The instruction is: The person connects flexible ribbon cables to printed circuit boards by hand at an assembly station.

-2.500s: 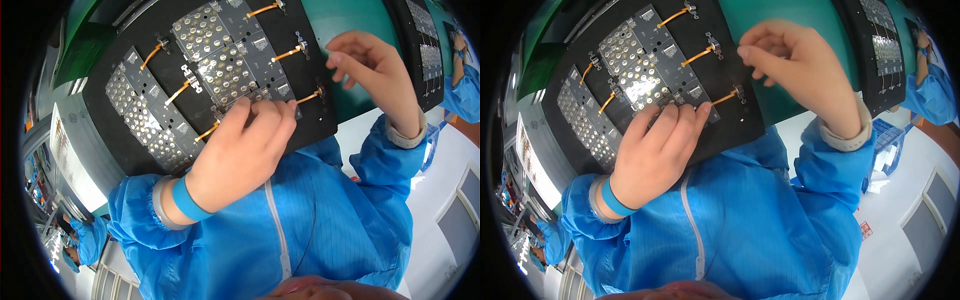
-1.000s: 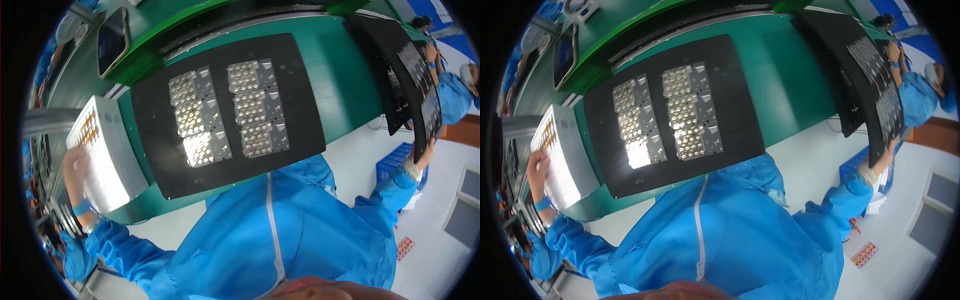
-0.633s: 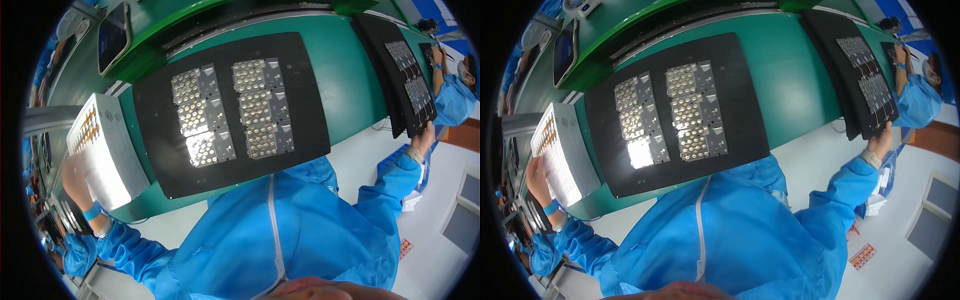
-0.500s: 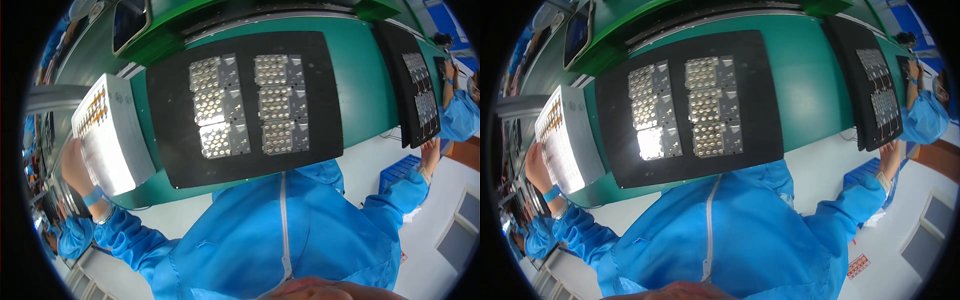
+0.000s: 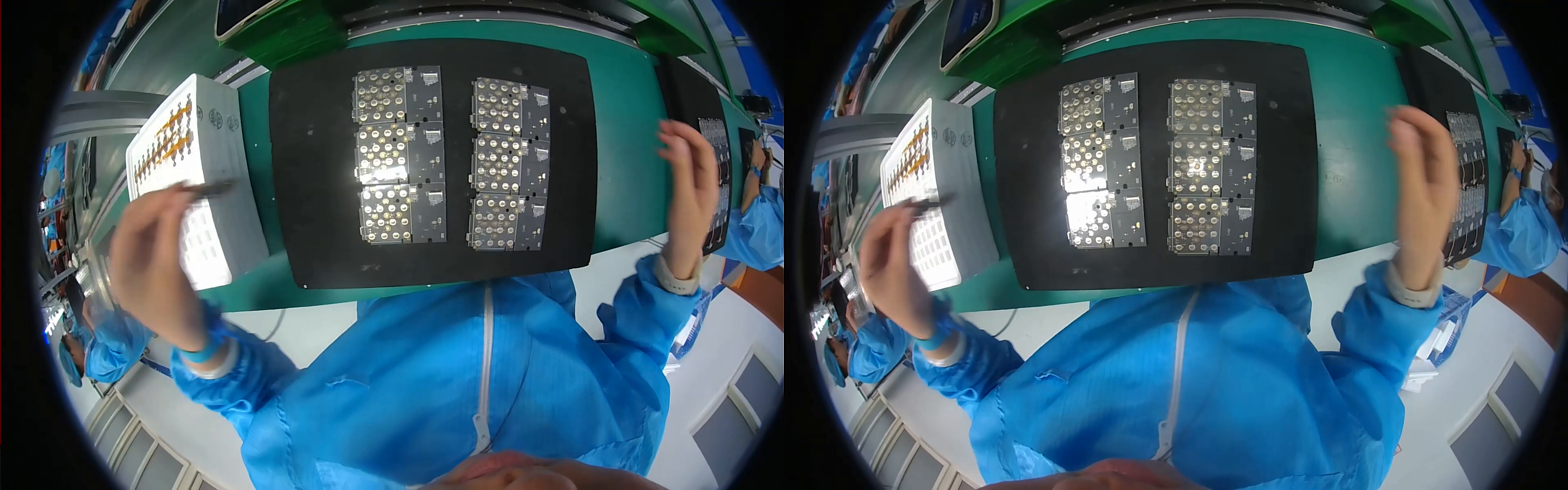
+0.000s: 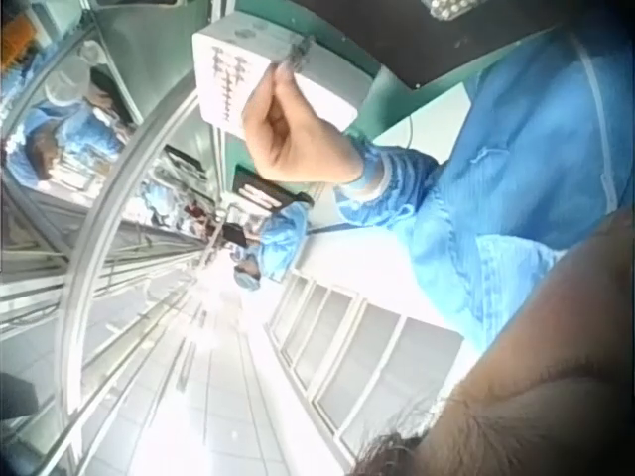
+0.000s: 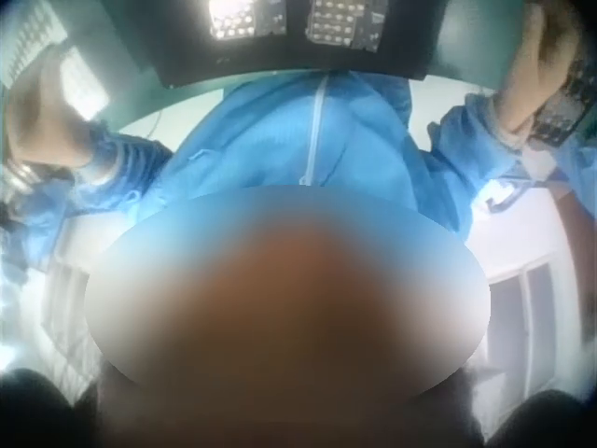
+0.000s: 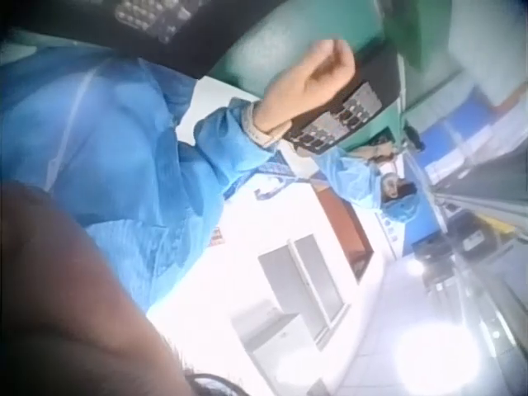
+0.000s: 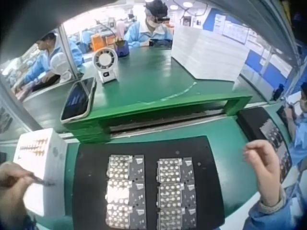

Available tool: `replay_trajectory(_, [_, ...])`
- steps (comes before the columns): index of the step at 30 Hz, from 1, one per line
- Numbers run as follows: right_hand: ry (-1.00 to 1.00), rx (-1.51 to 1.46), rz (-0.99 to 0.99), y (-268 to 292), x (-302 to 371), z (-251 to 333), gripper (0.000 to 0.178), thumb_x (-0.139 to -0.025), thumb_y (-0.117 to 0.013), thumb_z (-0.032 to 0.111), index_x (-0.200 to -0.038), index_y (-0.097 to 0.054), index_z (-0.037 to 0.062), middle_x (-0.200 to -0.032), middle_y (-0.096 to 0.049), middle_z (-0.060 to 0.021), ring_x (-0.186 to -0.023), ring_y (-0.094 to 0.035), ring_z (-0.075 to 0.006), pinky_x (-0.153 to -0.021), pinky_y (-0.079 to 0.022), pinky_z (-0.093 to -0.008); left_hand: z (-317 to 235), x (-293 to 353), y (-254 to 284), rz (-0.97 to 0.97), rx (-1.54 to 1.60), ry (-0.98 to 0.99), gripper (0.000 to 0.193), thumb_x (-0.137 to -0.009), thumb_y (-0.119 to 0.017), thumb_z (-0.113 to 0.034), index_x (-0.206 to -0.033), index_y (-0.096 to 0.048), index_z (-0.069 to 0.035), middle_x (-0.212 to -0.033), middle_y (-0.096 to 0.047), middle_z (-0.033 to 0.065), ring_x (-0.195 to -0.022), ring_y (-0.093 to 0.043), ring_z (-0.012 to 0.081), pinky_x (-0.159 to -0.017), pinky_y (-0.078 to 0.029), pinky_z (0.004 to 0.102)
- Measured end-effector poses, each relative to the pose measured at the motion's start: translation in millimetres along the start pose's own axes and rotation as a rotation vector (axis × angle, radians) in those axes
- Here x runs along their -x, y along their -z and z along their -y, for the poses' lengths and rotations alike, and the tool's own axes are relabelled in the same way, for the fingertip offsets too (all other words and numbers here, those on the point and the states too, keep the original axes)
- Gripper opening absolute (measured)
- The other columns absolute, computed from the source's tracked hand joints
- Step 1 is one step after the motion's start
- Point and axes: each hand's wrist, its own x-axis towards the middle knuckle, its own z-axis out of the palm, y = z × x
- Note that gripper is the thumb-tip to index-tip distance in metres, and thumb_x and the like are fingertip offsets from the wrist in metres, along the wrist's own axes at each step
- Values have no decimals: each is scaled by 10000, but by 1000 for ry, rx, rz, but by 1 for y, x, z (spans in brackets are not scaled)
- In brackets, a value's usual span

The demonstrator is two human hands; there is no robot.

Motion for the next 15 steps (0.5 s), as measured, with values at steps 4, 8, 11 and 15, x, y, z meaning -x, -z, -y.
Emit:
replay_trajectory(4, [351, -208, 506, -75, -7, 58, 378, -857, -664, 194, -1171, -554, 13, -1144, -581, -114, -1006, -573, -224, -867, -459, -316, -35, 6, -73, 431, 520, -149, 123, -697, -738, 44, -807, -692, 17, -806, -682, 119, -737, -637, 191, -660, -486, 263])
replay_trajectory(8, [371, -590, 868, -117, -3, 78, 463, -840, -688, 212, -1214, -516, 2, -1098, -590, -155, -1010, -587, -266, -868, -465, -346, -49, 6, -99, 558, 709, -131, 113, -745, -677, 100, -844, -655, 52, -840, -643, 133, -749, -630, 175, -685, -496, 261])
replay_trajectory(11, [86, -838, 898, -125, 2, 83, 314, -884, -635, 140, -1134, -539, -23, -919, -643, -116, -833, -638, -186, -744, -512, -287, -51, 9, -115, 460, 914, 137, 116, -715, -734, 49, -820, -694, 20, -806, -646, 91, -724, -622, 170, -636, -479, 252])
replay_trajectory(15, [-217, -954, 959, -122, -5, 82, 142, -926, -566, 81, -1025, -565, -21, -833, -651, -82, -747, -627, -100, -671, -518, -226, -39, 4, -128, 473, 918, 143, 138, -726, -731, 29, -859, -712, -3, -851, -630, 79, -805, -585, 141, -692, -464, 246])
